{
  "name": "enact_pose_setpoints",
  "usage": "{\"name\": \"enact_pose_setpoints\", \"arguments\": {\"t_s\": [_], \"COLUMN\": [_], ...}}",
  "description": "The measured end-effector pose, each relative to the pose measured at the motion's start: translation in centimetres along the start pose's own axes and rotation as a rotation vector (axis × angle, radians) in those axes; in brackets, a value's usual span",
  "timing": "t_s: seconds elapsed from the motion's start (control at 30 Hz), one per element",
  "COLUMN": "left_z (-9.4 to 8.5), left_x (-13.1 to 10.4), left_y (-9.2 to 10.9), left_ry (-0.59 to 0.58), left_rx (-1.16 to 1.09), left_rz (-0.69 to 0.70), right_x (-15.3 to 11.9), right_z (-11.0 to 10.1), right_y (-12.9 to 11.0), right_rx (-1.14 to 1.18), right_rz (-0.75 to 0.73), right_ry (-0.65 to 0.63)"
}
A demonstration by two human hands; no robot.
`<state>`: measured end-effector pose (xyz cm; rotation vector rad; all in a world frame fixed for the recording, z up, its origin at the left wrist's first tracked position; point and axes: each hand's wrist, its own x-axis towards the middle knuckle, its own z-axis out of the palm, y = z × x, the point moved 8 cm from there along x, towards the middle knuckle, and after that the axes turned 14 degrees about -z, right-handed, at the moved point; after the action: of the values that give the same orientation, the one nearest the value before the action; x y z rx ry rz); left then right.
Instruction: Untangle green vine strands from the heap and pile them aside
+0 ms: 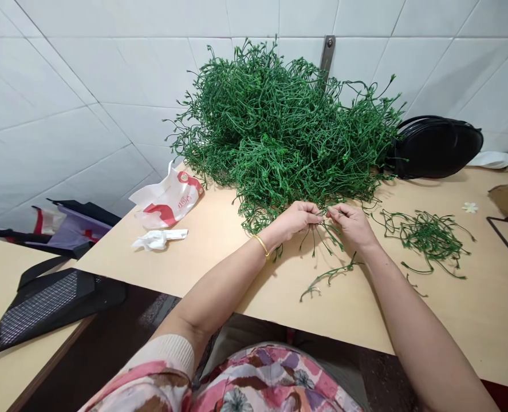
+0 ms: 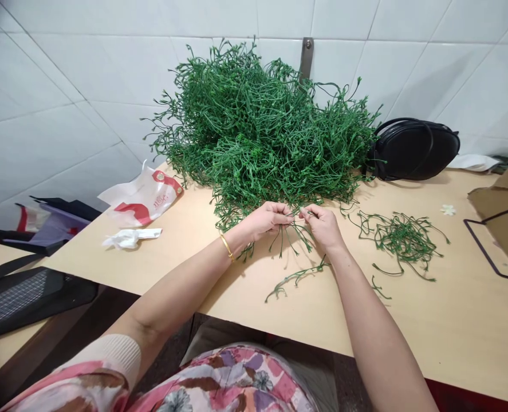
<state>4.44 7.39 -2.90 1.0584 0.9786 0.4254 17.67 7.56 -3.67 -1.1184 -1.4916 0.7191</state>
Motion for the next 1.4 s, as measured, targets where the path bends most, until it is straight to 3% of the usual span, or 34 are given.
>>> {"name": "enact_pose_setpoints", "arguments": {"t_s": [0.13,0.2,0.3,0.43,0.7,0.87,1.0,1.13,1.2,1.4], "left_z": [0.6,-0.1,-1.3,-1.8,-1.9,-1.3,-0.8,-1.4,-1.6,-0.7], "left_x": [-0.4,0.0,1.0,1.6,1.4,0.7,0.6,0.8,0.7,1.1], "left_y": [-0.1,-0.1,-0.3,-0.4,-0.1,0.4,0.3,0.5,0.7,-0.5], "left_ry": [-0.094,-0.034,0.077,0.107,0.125,0.124,0.088,0.196,0.233,0.068], "left_rx": [0.014,-0.002,-0.025,-0.017,-0.013,0.083,0.133,0.164,0.148,0.135], "left_rz": [-0.025,0.001,0.021,0.054,0.139,0.186,0.184,0.213,0.244,0.091], "right_x": [0.1,0.0,0.3,0.3,-0.5,-1.0,-0.8,-0.6,-0.6,-0.7], "right_z": [-4.6,-5.5,-3.9,-1.8,-0.1,1.6,1.9,1.8,1.9,2.2], "right_y": [1.6,1.3,-0.9,-3.5,-4.5,-3.3,-3.0,-3.7,-3.5,-2.5], "right_rx": [-0.005,-0.01,-0.113,-0.249,-0.293,-0.361,-0.342,-0.357,-0.357,-0.363], "right_rz": [0.051,0.029,-0.063,-0.18,-0.267,-0.247,-0.273,-0.358,-0.319,-0.228], "right_ry": [0.34,0.387,0.245,0.138,-0.075,-0.245,-0.251,-0.216,-0.218,-0.221]}}
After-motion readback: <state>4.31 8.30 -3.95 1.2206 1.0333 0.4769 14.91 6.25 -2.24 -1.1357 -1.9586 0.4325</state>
